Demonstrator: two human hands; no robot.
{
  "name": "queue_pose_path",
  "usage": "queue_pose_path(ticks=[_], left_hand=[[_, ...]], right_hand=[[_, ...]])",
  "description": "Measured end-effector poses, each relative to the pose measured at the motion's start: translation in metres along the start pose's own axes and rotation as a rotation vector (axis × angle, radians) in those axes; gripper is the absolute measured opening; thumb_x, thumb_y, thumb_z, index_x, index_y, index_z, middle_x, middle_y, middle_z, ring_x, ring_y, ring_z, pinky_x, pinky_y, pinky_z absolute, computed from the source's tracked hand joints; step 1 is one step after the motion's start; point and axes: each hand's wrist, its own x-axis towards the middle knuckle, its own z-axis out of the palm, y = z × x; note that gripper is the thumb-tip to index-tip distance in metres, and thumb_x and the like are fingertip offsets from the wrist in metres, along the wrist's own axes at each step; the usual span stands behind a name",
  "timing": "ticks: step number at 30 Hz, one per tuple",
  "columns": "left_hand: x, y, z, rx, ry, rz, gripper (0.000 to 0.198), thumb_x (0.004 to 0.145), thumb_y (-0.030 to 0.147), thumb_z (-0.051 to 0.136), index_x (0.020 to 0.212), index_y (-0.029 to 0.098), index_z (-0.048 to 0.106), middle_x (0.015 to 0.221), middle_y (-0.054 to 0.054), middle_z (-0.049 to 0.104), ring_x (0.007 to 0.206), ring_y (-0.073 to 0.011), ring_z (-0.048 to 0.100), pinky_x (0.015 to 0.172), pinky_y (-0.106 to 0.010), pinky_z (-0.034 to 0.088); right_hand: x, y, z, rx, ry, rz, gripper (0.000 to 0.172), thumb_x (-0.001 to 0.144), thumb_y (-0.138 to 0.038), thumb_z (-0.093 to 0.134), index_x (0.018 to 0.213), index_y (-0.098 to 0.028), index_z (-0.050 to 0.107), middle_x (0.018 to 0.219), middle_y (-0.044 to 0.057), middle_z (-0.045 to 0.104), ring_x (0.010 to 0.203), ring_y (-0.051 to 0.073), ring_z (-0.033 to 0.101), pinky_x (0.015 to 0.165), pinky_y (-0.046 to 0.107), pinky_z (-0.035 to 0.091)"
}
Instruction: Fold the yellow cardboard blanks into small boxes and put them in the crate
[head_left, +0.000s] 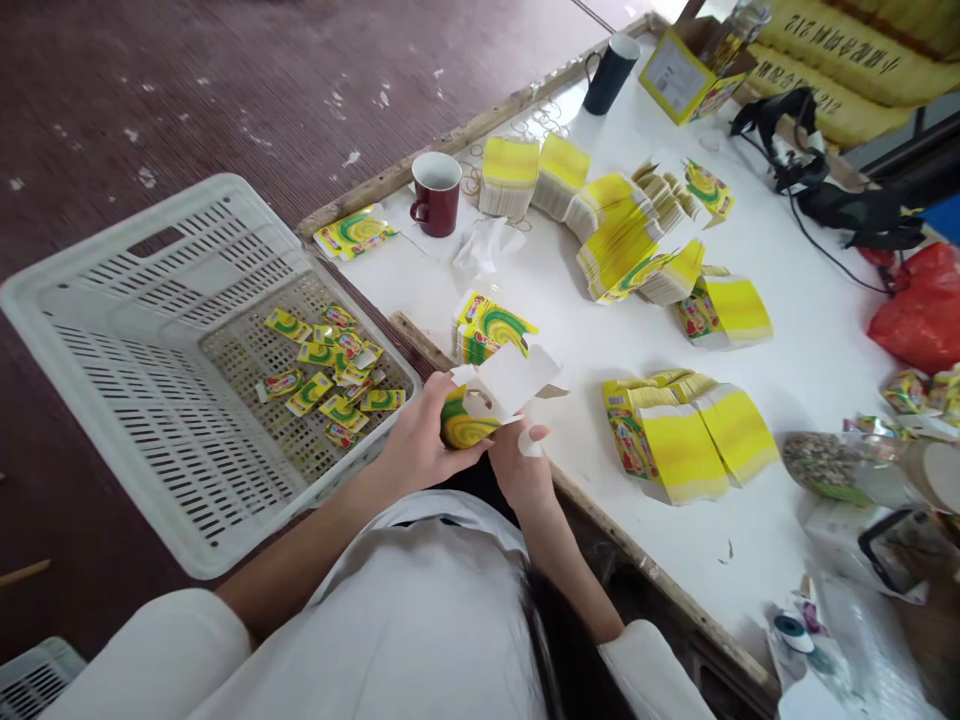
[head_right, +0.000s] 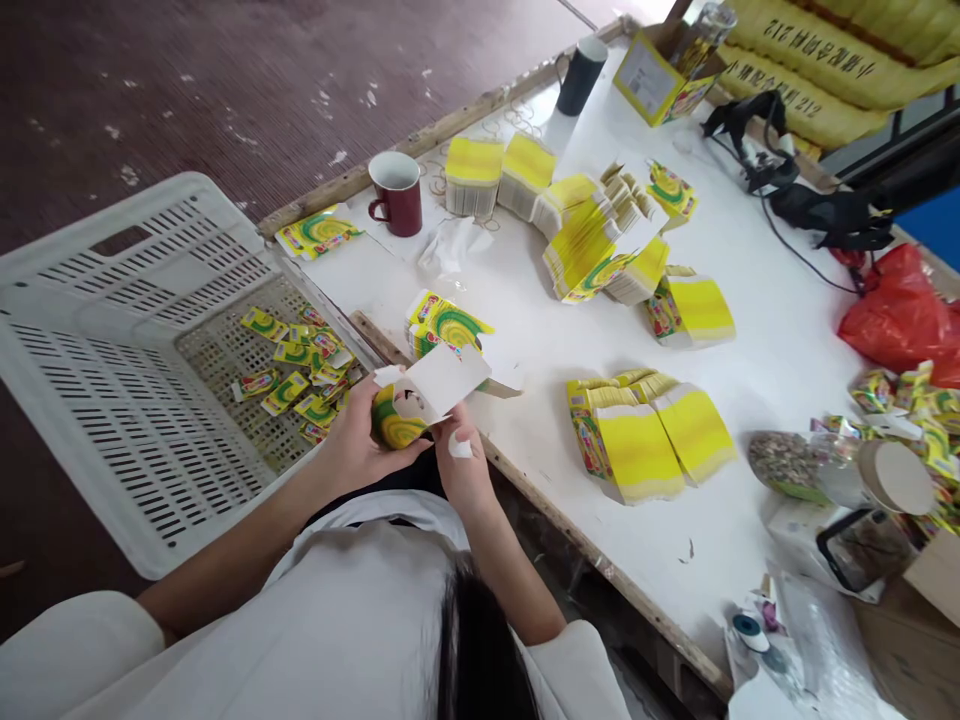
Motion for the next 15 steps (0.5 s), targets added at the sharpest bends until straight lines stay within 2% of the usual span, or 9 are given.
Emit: queue_pose_path(ticks=[3,5,7,9,11,13,15], left_hand=[[0.003,0.0,-0.003,0.066,-0.142,0.006,0.064,0.076,0.022,0.077,0.132,0.026,0.045,0.119,-0.009,0.066,0.106,-0.0269,0.071,0.084,-0.036,0.057],[0.003,-0.001,-0.003,0.08,-0.207,0.053,0.065,0.073,0.016,0.073,0.13,0.026,0.045,0.126,-0.01,0.065,0.11,-0.0287,0.071,0.086,-0.037,0.057],[0.002,-0.002,-0.003,0.081,-0.25,0.06,0.066,0.068,0.012,0.07,0.128,0.026,0.045,0.125,-0.011,0.066,0.108,-0.0304,0.071,0.086,-0.039,0.057],[0.001,-0.003,-0.002,0.076,-0.294,-0.012,0.068,0.066,0.012,0.07,0.128,0.025,0.044,0.112,-0.009,0.069,0.096,-0.0301,0.073,0.078,-0.038,0.056],[0.0,-0.004,-0.001,0.043,-0.345,-0.099,0.077,0.067,0.015,0.07,0.136,0.023,0.037,0.104,-0.008,0.069,0.084,-0.0287,0.072,0.07,-0.037,0.055],[0.0,-0.005,0.002,0.021,-0.353,-0.147,0.087,0.068,0.016,0.068,0.145,0.021,0.027,0.111,-0.011,0.067,0.085,-0.0284,0.071,0.069,-0.038,0.055],[0.0,-0.008,0.004,0.048,-0.266,-0.134,0.089,0.067,0.015,0.068,0.146,0.02,0.027,0.124,-0.015,0.062,0.099,-0.0303,0.07,0.079,-0.042,0.057]], right_hand=[[0.002,-0.006,-0.009,0.236,0.032,0.123,0.063,0.095,-0.072,0.048,0.131,-0.023,0.065,0.108,0.012,0.076,0.106,0.031,0.072,0.088,0.049,0.062],[0.005,-0.009,-0.013,0.332,0.0,0.221,0.057,0.086,-0.063,0.07,0.129,-0.026,0.067,0.117,0.009,0.075,0.111,0.031,0.071,0.094,0.047,0.061],[0.006,-0.01,-0.015,0.343,-0.057,0.257,0.06,0.082,-0.059,0.077,0.13,-0.026,0.066,0.125,0.008,0.073,0.117,0.03,0.069,0.099,0.046,0.059],[0.005,-0.008,-0.015,0.322,-0.106,0.225,0.06,0.085,-0.063,0.072,0.133,-0.026,0.065,0.125,0.01,0.073,0.12,0.03,0.068,0.101,0.047,0.058],[0.002,-0.005,-0.015,0.233,-0.152,0.144,0.058,0.091,-0.062,0.064,0.137,-0.026,0.063,0.126,0.01,0.073,0.122,0.029,0.067,0.104,0.047,0.057],[0.0,-0.002,-0.016,0.082,-0.182,0.038,0.054,0.096,-0.051,0.061,0.144,-0.027,0.058,0.138,0.01,0.067,0.13,0.028,0.062,0.112,0.046,0.052],[-0.001,0.001,-0.018,-0.071,-0.164,-0.065,0.05,0.099,-0.037,0.057,0.148,-0.028,0.055,0.15,0.009,0.06,0.14,0.026,0.055,0.12,0.046,0.044]])
